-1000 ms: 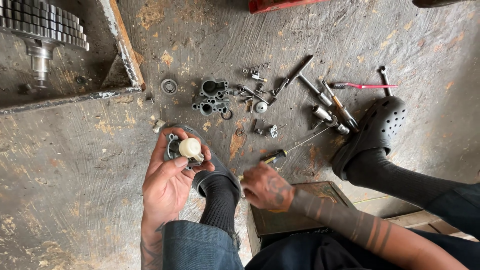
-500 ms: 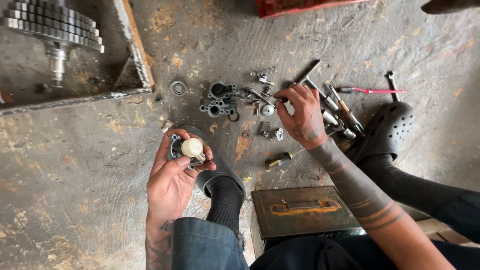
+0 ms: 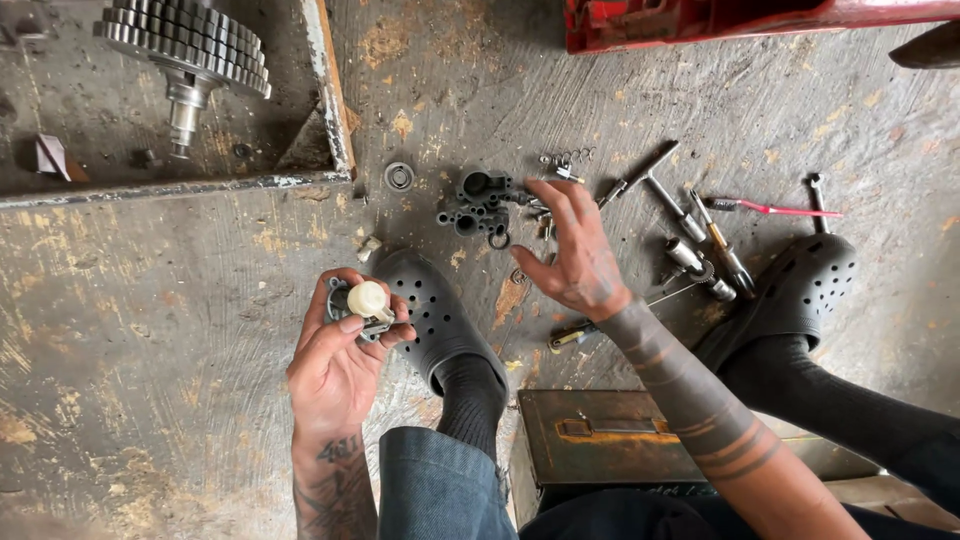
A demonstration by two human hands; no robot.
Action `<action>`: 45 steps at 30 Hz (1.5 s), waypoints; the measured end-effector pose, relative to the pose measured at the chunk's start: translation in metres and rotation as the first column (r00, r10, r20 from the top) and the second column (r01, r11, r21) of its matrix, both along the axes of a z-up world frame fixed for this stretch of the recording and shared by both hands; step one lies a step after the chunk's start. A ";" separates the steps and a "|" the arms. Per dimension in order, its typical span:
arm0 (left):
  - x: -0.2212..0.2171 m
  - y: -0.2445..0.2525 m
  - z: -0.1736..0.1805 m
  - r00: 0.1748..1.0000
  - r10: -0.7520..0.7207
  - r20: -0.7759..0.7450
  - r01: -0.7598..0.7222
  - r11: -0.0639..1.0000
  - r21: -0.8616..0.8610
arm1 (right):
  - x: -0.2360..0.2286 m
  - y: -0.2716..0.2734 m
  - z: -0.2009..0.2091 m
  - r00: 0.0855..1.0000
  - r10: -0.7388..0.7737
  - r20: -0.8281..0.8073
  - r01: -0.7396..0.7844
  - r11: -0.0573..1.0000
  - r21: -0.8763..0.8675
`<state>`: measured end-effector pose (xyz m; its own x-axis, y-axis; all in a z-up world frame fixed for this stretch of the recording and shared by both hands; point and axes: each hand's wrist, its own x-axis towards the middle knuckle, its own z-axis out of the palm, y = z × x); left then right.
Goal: The person sits on the floor and assembles small engine components, including a white plastic part and metal rings. They use a screwdriver to manipulate parts within a metal housing and handle various small screws and washers scattered on the floor.
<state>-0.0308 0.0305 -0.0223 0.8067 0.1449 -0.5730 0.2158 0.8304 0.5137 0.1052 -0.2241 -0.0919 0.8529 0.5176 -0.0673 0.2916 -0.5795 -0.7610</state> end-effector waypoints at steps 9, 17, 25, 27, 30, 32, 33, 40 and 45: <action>0.002 0.002 0.010 0.998 0.042 0.053 -0.035 0.992 -0.118 | -0.001 0.043 -0.004 0.967 0.174 0.189 -0.106 0.941 -0.322; 0.007 -0.007 0.009 1.000 -0.001 0.014 0.002 0.998 -0.066 | 0.006 0.049 0.007 0.981 0.127 0.145 -0.068 0.933 -0.354; 0.013 -0.010 0.013 0.999 -0.005 0.035 0.008 0.997 -0.081 | -0.004 0.073 -0.007 0.964 -0.113 0.240 0.206 0.889 -0.408; 0.013 -0.009 0.012 0.999 -0.006 0.039 0.010 0.996 -0.084 | -0.005 0.078 -0.005 0.959 -0.157 0.235 0.247 0.868 -0.430; 0.013 -0.009 0.012 1.000 -0.019 0.012 0.020 0.998 -0.067 | -0.011 0.078 0.000 0.965 -0.182 0.190 0.252 0.849 -0.464; 0.013 -0.008 0.012 0.999 -0.024 0.023 0.026 0.997 -0.072 | -0.021 0.072 0.004 0.969 -0.089 0.229 0.191 0.859 -0.475; 0.014 -0.009 0.013 0.999 -0.026 0.022 0.027 0.997 -0.073 | -0.029 0.067 0.002 0.969 -0.090 0.229 0.192 0.859 -0.476; 0.014 -0.010 0.013 0.999 -0.025 0.027 0.027 0.996 -0.085 | -0.074 0.046 0.006 0.996 0.046 0.074 0.000 0.852 -0.524; 0.015 -0.012 0.014 0.999 -0.033 0.034 0.037 0.993 -0.109 | -0.080 0.034 0.000 0.999 0.048 0.000 -0.041 0.857 -0.514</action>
